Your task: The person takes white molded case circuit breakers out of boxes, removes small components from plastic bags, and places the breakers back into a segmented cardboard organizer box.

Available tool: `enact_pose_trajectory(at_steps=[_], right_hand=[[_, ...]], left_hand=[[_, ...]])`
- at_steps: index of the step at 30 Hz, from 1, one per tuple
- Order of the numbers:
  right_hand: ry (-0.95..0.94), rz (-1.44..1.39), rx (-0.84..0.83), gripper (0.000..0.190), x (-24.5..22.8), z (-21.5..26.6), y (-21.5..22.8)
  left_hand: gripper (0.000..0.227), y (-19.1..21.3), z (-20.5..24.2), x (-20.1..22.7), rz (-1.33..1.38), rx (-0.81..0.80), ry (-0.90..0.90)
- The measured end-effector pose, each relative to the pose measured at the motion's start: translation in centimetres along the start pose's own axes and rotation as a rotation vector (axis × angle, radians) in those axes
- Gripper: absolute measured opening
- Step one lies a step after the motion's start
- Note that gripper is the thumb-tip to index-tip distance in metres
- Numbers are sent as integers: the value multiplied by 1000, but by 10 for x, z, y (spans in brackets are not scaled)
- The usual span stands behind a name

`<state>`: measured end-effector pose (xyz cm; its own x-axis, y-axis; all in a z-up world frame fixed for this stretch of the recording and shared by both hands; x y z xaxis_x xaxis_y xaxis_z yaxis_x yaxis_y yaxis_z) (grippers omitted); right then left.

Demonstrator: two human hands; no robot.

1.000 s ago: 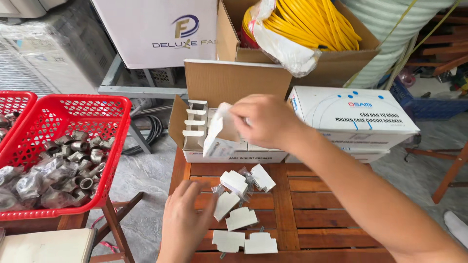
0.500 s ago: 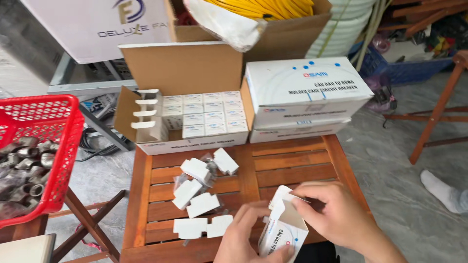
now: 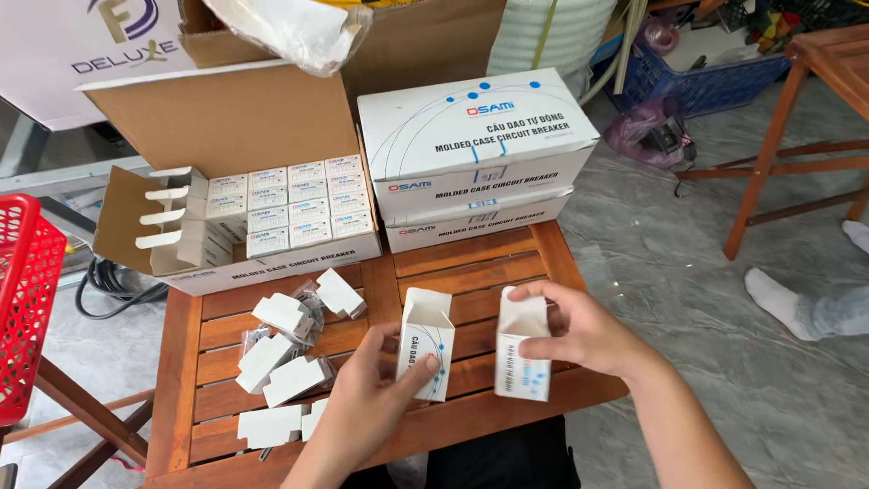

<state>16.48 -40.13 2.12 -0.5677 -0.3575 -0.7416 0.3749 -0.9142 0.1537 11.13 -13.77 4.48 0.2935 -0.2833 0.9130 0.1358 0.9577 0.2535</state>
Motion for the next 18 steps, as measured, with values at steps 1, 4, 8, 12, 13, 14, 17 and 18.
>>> enact_pose_trajectory(at_steps=[1, 4, 8, 12, 13, 14, 17, 18], right_hand=[[6, -1, -1, 67, -5, 1, -1], [8, 52, 40, 68, -14, 0, -1], [-33, 63, 113, 58, -15, -6, 5], [-42, 4, 294, 35, -12, -14, 27], [-40, 6, 294, 35, -12, -15, 26], [-11, -154, 339, 27, -11, -14, 30], [-58, -113, 436, 32, -1, -8, 29], [-130, 86, 485, 44, 3, -6, 27]], left_hand=[[45, -1, -3, 2, -3, 3, -4], [50, -2, -11, 4, -120, -5, 13], [47, -8, -33, -12, -274, -103, -99], [49, -11, -64, -15, -522, -246, -168], [49, -8, -69, -5, -520, -244, -169], [44, -9, -73, 4, -536, -308, -179], [36, -15, -105, 4, -568, -373, -306], [33, -18, -119, 5, -588, -370, -424]])
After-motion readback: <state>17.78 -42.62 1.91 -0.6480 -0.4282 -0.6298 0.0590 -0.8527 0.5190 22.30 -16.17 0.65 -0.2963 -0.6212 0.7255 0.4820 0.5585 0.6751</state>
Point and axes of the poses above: each hand's wrist, its own z-axis away from the middle knuckle, its own y-axis out of the back of the hand, x = y × z, the point moved 7 cm from there along -z, towards the middle knuckle, and after that the axes turned 13 degrees about -y, right-handed, at the moved point
